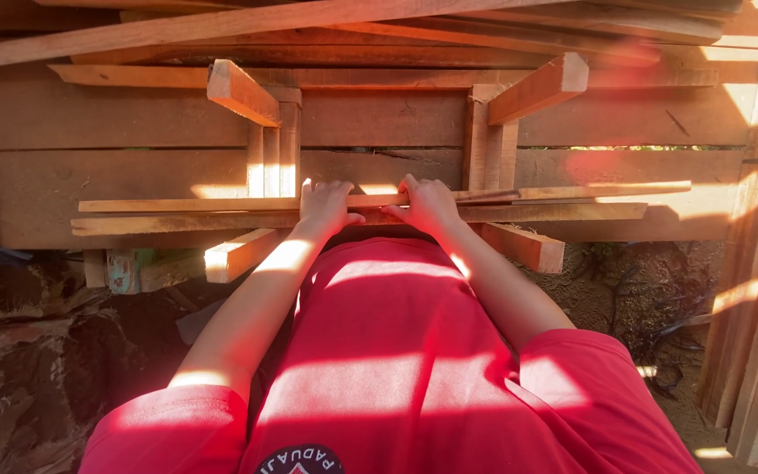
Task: Sorting and organizing thin wooden planks in an outdoor workshop.
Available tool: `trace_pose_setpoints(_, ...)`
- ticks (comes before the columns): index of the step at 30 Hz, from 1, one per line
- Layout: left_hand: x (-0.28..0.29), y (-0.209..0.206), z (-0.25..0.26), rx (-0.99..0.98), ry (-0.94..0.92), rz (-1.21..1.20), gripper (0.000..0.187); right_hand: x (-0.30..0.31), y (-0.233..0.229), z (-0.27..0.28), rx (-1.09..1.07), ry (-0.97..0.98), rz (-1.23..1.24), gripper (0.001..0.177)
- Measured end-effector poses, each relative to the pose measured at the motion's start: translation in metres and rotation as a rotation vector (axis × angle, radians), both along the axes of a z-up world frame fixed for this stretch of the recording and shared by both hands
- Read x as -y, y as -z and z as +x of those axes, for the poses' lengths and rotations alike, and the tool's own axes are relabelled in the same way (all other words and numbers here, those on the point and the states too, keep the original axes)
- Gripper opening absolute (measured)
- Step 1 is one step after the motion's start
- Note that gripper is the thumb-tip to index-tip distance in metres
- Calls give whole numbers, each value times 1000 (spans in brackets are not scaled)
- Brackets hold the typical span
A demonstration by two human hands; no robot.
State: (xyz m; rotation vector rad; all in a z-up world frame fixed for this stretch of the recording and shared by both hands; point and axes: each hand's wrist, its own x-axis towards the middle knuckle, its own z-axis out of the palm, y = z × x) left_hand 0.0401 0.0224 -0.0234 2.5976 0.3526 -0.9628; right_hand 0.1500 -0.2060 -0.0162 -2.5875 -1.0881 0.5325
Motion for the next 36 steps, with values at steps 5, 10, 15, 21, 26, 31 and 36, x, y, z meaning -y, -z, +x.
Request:
trace_pose_setpoints(5,3,-22,1,69,2,77,90,-4,6,4,167,-26,241,48)
trace_pose_setpoints(10,6,-26,-3,58,20,74,83,-5,0,2,119,-1,119,56)
trace_pose_setpoints(15,3,-25,4,14,-16,60,70,-5,-11,5,-121,-18,-86,54)
trace_pose_setpoints(21,-3,-25,2,-15,-19,3,72,-21,-28,24,-367,6,-367,71)
trace_pose_setpoints(26,-4,-21,4,-54,-15,-4,75,-21,-31,28,-401,8,-381,71)
trace_pose_setpoints(31,-8,-27,11,-83,-8,-34,77,-18,-25,26,-369,24,-368,71)
trace_pose_setpoints(36,-21,5,11,-182,-42,-48,84,-17,-14,22,-353,13,-344,71)
